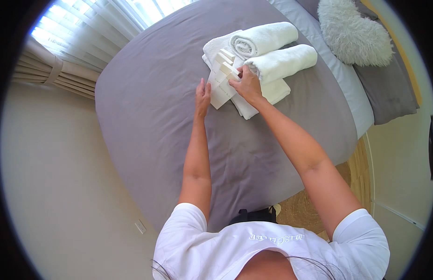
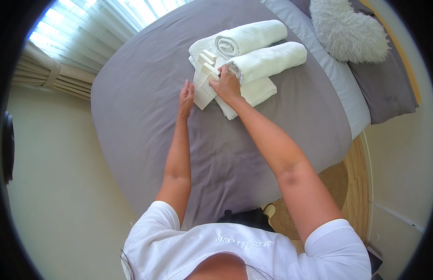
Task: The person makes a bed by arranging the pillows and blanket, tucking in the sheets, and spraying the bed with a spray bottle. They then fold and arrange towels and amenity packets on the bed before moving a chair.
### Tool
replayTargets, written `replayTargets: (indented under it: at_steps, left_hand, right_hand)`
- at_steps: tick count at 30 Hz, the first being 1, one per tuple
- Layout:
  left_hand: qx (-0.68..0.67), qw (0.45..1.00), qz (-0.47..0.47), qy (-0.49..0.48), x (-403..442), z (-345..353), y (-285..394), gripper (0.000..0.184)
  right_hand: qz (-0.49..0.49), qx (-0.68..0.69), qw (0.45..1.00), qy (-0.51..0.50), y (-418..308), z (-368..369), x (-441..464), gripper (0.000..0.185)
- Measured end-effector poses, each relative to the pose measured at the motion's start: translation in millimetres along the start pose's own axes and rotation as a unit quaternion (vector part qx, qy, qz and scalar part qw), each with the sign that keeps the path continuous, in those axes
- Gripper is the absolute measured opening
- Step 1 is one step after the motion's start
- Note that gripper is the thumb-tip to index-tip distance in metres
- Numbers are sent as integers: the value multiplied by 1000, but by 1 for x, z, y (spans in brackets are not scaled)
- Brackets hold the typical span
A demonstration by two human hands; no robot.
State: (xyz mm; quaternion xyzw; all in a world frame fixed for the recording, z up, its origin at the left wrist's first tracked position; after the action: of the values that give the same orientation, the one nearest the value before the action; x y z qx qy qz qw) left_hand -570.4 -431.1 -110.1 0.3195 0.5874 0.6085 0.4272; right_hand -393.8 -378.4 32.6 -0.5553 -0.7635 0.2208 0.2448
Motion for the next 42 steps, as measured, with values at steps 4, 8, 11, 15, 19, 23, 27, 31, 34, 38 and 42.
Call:
replayTargets:
  at_steps: [4, 8, 11, 15, 19, 23, 27, 31, 34, 38, 42]
  left_hand:
    - [-3, 996, 47, -70, 40, 3, 34, 46]
    - [-21, 975, -83, -205, 59, 24, 36, 47]
    - [-113, 958, -162, -206, 61, 25, 26, 49]
    - [-171, 949, -179, -198, 61, 26, 5, 52]
    - [-140, 972, -124, -142, 70, 22, -7, 62]
    - [-166, 967, -144, -129, 45, 32, 19, 65]
    - [-134, 978, -113, -117, 46, 31, 19, 65]
    - [-56, 993, -47, -92, 49, 28, 19, 58]
    - [-67, 996, -17, -52, 49, 31, 15, 50]
    - [-64, 998, 19, -21, 49, 30, 17, 41]
    - [-55, 998, 16, -3, 47, 28, 19, 40]
  right_hand:
    - [4, 6, 999, -35, -3, -1, 0, 47]
    - [16, 4, 999, -50, -3, 0, 4, 48]
    - [20, -14, 998, -59, -1, 2, 7, 50]
    - [14, -4, 998, -68, 2, 3, 12, 51]
    - [32, 14, 996, -83, 0, 7, 16, 52]
    - [24, 6, 996, -87, -5, 7, 23, 52]
    - [10, -9, 994, -112, -11, 3, 29, 52]
    - [12, -28, 990, -141, -12, 6, 33, 52]
    - [-22, 6, 998, -63, -13, 6, 28, 46]
    - [-21, 16, 999, -45, -11, 8, 23, 48]
    - [-33, 23, 998, -44, -9, 10, 20, 61]
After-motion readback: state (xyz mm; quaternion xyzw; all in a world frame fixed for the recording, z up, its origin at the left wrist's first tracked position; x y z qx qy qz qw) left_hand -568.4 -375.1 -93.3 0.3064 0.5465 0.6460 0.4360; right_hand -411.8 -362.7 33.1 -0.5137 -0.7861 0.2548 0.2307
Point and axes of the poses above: each hand's wrist, its own x-axis towards the middle knuckle, its own z-axis out of the palm, y = z × x, the point moved 6 cm from there along x, towards the middle knuckle, and after that the axes turned 10 degrees about -x, right-handed, at the moved point
